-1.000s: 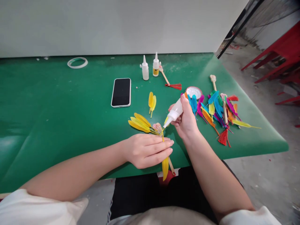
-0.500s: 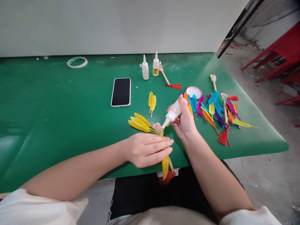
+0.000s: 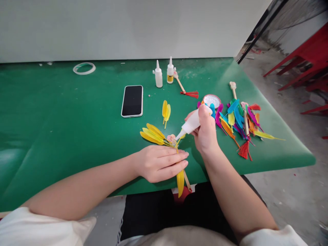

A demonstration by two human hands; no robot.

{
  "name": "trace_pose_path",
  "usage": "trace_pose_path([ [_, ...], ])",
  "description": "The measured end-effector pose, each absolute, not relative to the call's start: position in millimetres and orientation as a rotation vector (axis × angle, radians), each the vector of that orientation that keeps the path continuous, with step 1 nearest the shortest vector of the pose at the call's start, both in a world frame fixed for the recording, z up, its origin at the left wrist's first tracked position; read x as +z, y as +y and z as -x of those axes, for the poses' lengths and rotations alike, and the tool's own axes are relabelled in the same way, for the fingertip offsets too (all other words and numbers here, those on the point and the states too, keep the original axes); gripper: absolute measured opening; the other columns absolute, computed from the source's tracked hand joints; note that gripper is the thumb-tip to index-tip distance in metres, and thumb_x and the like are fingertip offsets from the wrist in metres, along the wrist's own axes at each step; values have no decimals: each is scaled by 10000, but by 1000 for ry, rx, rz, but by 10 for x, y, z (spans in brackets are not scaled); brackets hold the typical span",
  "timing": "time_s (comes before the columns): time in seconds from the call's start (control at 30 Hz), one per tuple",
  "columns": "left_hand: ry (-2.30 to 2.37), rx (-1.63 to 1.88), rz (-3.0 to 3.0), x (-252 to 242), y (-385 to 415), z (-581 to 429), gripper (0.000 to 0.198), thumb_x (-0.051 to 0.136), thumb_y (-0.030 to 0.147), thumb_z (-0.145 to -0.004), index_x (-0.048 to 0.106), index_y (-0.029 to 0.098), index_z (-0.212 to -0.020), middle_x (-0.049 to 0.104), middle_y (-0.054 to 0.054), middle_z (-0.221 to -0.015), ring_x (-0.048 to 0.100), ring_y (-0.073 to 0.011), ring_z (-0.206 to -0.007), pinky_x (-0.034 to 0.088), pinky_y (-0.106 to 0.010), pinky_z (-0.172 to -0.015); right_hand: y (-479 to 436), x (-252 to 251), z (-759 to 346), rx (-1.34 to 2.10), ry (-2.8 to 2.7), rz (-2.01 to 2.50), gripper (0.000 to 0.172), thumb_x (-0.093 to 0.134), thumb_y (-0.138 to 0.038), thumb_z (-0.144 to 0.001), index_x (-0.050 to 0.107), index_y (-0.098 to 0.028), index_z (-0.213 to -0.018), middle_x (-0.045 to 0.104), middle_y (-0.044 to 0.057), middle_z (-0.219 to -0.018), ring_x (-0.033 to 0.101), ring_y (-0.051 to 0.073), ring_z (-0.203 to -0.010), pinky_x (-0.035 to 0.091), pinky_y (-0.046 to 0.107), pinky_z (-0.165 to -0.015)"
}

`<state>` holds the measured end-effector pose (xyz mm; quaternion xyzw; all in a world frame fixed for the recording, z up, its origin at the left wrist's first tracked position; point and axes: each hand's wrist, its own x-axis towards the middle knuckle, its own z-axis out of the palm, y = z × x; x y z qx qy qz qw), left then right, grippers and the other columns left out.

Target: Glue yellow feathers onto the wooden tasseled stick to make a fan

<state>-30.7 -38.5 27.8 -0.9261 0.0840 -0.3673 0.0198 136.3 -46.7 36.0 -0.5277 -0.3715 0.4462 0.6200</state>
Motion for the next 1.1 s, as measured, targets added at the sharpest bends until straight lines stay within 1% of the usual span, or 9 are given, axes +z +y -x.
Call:
trace_pose_path([
  [0.2,245,-1155,2927,217,-390,324,170,534,141,-819,635,112,-953,673,-124,-998,621,-201,-986,548,-278,-825,-534,469,-1354,922,-970,1247,427,457,-584,-762,530,-225,-542,490,-1,-518,460,123,-490,323,271,-445],
  [0.4,245,-1091,2927,279,-388,319,163,530,129,-817,646,107,-930,687,-115,-953,648,-196,-916,554,-271,-801,-573,489,-1348,817,-998,1271,424,465,-592,-757,526,-224,-556,505,7,-537,490,139,-531,349,280,-467],
  [0.57,231,-1104,2933,255,-390,320,171,502,137,-837,642,119,-935,686,-104,-968,643,-190,-930,549,-268,-804,-595,510,-1352,794,-1042,1260,421,481,-585,-755,506,-221,-547,483,-2,-527,465,128,-517,338,274,-468],
  [0.67,220,-1092,2929,254,-390,320,167,497,140,-841,640,133,-928,690,-90,-956,646,-179,-921,550,-261,-798,-608,528,-1353,799,-1102,1247,437,498,-569,-754,468,-213,-503,445,-11,-496,426,112,-487,316,266,-455],
  [0.77,238,-1084,2931,261,-389,318,170,503,136,-836,643,121,-931,691,-98,-952,650,-187,-909,552,-268,-794,-613,538,-1352,778,-1101,1244,426,505,-556,-757,465,-210,-512,430,-22,-484,384,95,-456,309,259,-447],
  [0.87,246,-1083,2941,266,-388,316,172,516,130,-826,648,107,-934,690,-109,-950,653,-198,-902,553,-272,-794,-613,539,-1354,769,-1097,1245,414,495,-555,-765,480,-208,-538,448,-22,-493,397,92,-460,312,252,-445],
  [0.97,248,-1098,2939,277,-388,313,171,529,121,-816,650,95,-935,690,-117,-943,657,-206,-887,555,-276,-787,-608,535,-1361,771,-1169,1247,435,493,-564,-761,464,-200,-525,447,-25,-487,415,89,-465,315,240,-438],
  [1.1,241,-1052,2943,275,-390,319,172,517,126,-826,649,114,-936,689,-107,-955,654,-195,-898,555,-270,-792,-597,524,-1370,693,-1195,1252,445,491,-572,-760,462,-188,-537,448,-34,-476,378,67,-425,302,224,-412],
])
